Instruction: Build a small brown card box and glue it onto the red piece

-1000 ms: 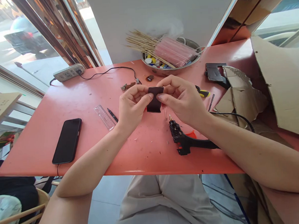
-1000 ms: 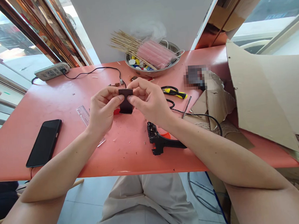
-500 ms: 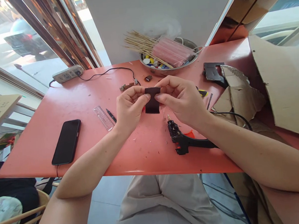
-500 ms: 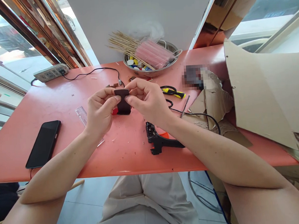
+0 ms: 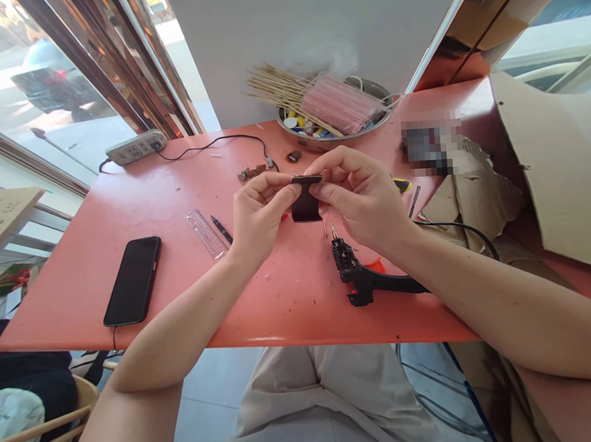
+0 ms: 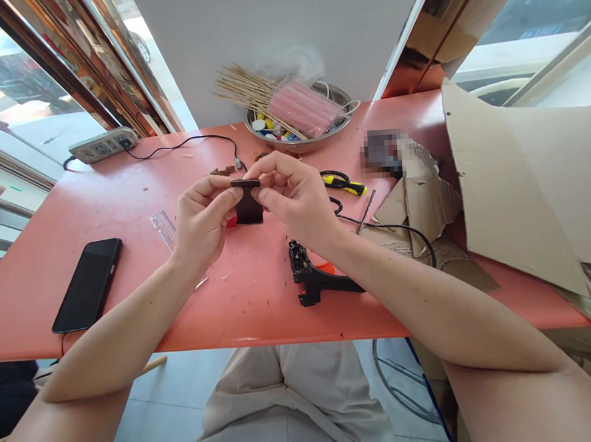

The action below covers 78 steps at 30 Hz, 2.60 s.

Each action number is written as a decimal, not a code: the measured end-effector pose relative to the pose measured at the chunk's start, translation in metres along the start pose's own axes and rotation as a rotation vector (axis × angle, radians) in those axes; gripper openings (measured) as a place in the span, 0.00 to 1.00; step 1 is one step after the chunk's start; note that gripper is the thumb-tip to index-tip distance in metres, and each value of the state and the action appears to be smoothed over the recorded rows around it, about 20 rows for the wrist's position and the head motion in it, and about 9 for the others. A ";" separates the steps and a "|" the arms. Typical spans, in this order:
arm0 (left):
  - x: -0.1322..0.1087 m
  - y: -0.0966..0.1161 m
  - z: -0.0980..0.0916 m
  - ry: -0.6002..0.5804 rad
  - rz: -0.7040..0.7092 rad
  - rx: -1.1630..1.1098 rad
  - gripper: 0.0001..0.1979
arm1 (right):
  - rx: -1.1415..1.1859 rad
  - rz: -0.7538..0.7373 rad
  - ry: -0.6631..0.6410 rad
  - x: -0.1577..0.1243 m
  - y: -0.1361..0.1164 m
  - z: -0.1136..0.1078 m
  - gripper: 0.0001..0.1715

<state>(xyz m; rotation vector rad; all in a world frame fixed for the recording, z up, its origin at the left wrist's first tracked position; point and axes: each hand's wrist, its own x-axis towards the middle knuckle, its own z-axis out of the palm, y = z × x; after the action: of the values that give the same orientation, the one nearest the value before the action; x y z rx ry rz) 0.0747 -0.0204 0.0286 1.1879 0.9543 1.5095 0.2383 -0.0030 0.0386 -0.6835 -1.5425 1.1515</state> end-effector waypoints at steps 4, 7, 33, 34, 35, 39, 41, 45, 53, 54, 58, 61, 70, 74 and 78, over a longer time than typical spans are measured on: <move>0.005 0.007 -0.007 -0.204 -0.236 -0.053 0.16 | -0.019 -0.001 0.021 0.002 0.001 -0.006 0.08; 0.007 0.009 -0.009 -0.364 -0.385 -0.082 0.21 | -0.082 -0.030 0.005 0.003 -0.002 -0.011 0.08; 0.006 0.009 -0.012 -0.357 -0.102 0.155 0.34 | 0.007 0.040 -0.079 0.007 0.000 -0.014 0.07; 0.006 0.008 -0.012 -0.324 -0.051 0.183 0.33 | 0.016 0.042 -0.075 0.007 0.000 -0.014 0.07; 0.007 0.008 -0.012 -0.289 -0.003 0.208 0.31 | 0.022 0.040 -0.067 0.007 0.000 -0.014 0.08; 0.007 0.009 -0.011 -0.218 0.062 0.216 0.18 | -0.057 -0.003 -0.077 0.007 -0.002 -0.016 0.11; 0.007 0.011 -0.009 -0.208 0.057 0.197 0.12 | -0.123 -0.030 -0.116 0.007 -0.004 -0.017 0.13; 0.004 0.013 -0.005 -0.184 0.024 0.156 0.07 | -0.185 -0.043 -0.135 0.006 -0.007 -0.019 0.12; 0.003 0.011 -0.003 -0.139 -0.005 0.133 0.07 | -0.154 -0.043 -0.118 0.008 -0.001 -0.016 0.11; 0.003 0.012 -0.004 -0.140 0.010 0.137 0.06 | -0.149 -0.049 -0.122 0.009 0.000 -0.015 0.11; 0.004 0.014 -0.005 -0.150 0.008 0.159 0.06 | -0.198 -0.118 -0.134 0.009 0.003 -0.016 0.12; 0.004 0.015 -0.007 -0.153 -0.097 0.132 0.09 | -0.268 -0.146 -0.121 0.009 0.002 -0.019 0.13; 0.004 0.016 -0.010 -0.231 -0.157 0.077 0.31 | -0.418 -0.238 -0.076 0.001 0.000 -0.016 0.16; 0.006 0.015 -0.012 -0.205 -0.147 0.130 0.33 | -0.375 -0.134 -0.194 0.005 -0.009 -0.023 0.13; 0.008 0.017 -0.014 -0.190 -0.132 0.196 0.34 | -0.287 -0.001 -0.229 0.012 -0.016 -0.030 0.13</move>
<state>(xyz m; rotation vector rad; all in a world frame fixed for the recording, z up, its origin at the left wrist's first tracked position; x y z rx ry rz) 0.0568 -0.0171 0.0433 1.3531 1.0476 1.1968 0.2654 0.0107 0.0577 -0.7590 -1.9261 1.0453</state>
